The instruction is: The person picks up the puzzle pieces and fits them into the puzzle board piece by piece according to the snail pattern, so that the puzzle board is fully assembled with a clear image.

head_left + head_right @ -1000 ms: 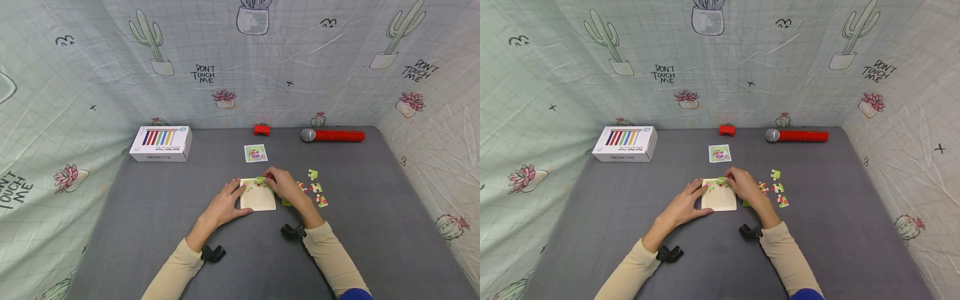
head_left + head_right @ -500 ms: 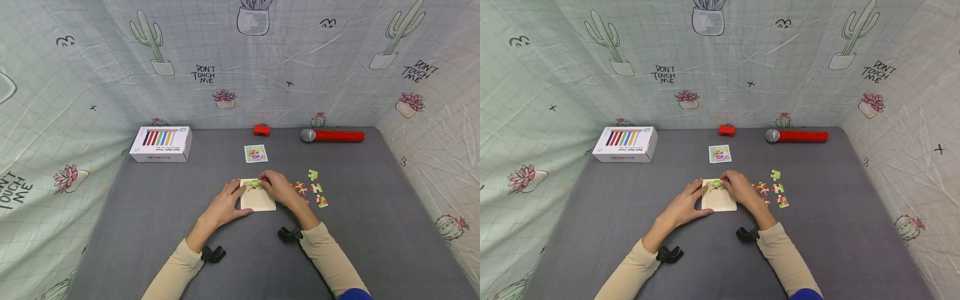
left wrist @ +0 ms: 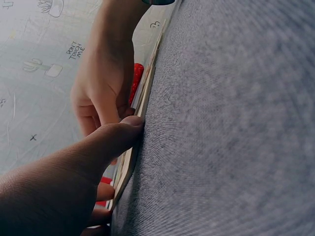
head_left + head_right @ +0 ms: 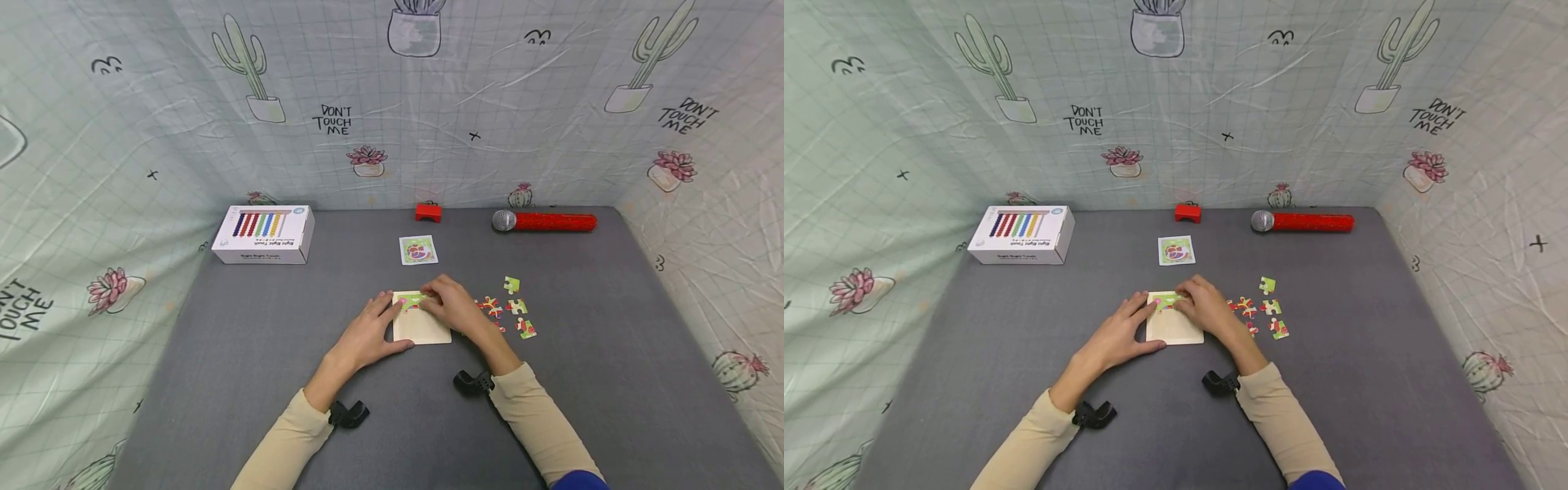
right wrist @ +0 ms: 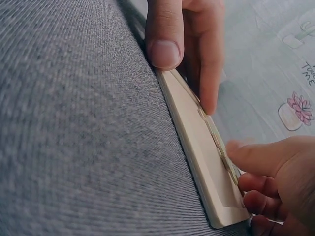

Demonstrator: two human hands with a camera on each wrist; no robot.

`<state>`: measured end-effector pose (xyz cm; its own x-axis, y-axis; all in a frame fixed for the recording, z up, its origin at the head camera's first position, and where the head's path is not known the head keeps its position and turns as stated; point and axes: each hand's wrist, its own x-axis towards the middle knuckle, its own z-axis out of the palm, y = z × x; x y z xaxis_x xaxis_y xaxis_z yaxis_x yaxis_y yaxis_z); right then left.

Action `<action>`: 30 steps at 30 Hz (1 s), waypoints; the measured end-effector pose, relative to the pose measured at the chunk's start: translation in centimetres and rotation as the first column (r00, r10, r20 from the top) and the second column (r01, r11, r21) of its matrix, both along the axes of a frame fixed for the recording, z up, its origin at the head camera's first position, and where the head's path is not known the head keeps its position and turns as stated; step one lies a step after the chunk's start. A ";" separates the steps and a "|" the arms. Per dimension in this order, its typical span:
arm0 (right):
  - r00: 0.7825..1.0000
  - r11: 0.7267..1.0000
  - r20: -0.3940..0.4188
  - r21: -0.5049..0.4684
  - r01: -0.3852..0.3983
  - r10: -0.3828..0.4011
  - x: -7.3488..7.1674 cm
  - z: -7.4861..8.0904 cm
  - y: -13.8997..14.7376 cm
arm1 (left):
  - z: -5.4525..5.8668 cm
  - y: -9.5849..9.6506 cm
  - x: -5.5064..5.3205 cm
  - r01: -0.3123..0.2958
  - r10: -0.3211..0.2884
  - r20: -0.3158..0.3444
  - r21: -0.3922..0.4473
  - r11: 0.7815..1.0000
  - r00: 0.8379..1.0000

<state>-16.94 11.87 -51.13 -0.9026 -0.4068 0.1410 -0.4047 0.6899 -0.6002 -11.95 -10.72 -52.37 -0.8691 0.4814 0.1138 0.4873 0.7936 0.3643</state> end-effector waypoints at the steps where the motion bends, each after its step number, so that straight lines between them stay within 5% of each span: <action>1: 1.000 1.000 0.004 0.002 -0.003 0.003 0.0 0.0 0.0 | 0.0 0.0 0.0 0.000 0.000 -0.001 0.000 1.000 1.000; 30: 1.000 0.999 -0.006 -0.029 -0.018 0.017 0.0 0.2 0.4 | 0.1 0.0 0.0 -0.001 0.001 0.005 -0.018 1.000 1.000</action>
<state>-16.92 12.28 -50.97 -0.8946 -0.4181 0.1579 -0.4198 0.6650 -0.6178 -11.98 -10.71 -52.26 -0.8703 0.4821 0.1008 0.4843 0.8006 0.3527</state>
